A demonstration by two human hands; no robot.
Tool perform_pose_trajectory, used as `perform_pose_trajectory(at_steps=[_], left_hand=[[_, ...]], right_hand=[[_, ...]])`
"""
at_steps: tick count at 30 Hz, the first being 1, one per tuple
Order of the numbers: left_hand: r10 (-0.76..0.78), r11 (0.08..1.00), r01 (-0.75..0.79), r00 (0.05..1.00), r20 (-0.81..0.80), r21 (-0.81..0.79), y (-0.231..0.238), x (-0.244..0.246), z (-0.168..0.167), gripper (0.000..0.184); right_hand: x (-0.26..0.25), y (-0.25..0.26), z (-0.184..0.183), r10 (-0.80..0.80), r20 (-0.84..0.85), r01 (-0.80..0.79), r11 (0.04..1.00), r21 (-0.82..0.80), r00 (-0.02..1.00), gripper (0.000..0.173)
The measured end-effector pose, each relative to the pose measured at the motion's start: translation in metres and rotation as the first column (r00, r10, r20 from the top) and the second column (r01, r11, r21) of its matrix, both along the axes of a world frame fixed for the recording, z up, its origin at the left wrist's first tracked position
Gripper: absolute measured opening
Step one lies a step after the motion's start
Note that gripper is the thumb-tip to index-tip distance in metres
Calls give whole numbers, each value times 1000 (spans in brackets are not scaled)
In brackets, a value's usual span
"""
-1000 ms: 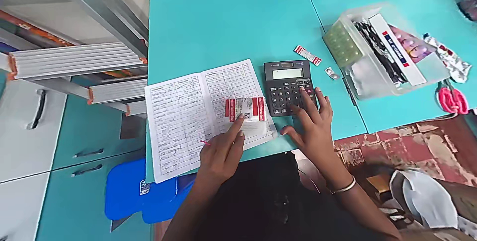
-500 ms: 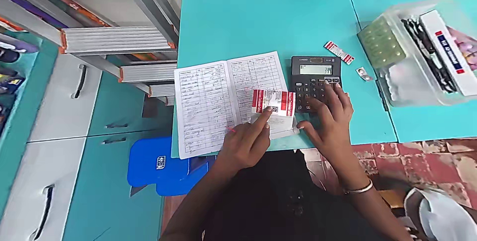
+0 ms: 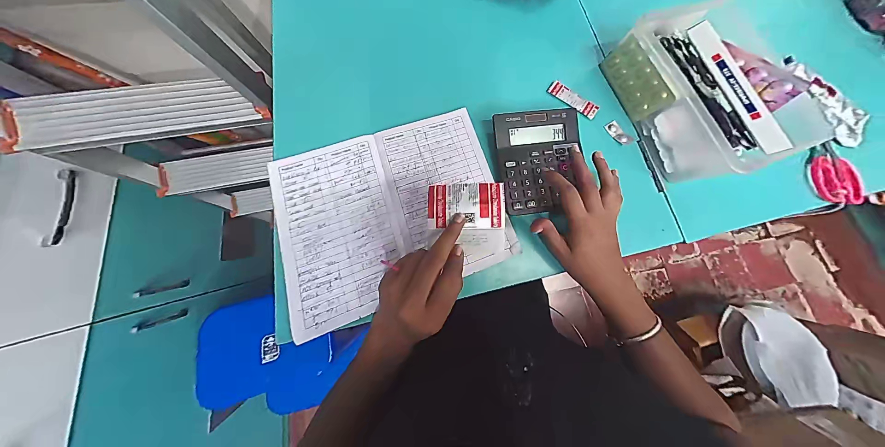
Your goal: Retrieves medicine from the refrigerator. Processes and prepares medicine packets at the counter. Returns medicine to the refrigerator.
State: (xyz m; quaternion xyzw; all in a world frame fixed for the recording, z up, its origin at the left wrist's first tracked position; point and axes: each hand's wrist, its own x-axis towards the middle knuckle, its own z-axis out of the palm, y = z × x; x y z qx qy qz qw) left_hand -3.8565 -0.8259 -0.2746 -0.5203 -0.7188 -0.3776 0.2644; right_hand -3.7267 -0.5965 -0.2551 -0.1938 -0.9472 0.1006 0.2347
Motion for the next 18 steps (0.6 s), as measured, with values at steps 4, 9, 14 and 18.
perform_pose_trajectory(at_steps=[4,9,14,18], left_hand=[[6,1000,-6,1000,-6,-7,0,0,1,9],[1,1000,-1,1000,-5,-4,0,1,1,8],[4,1000,-4,1000,-20,-3,1,2,2,8],[-12,1000,11,1000,-20,-9,0,3,3,7]], right_hand=[[-9,1,1,-19,10,18,999,41,1000,79],[-4,-2,0,-18,-41,19,999,27,999,78],[7,-5,-7,-23,-64,23,1000,1,998,80],[6,-5,-7,-13,-73,12,1000,-21,997,75]])
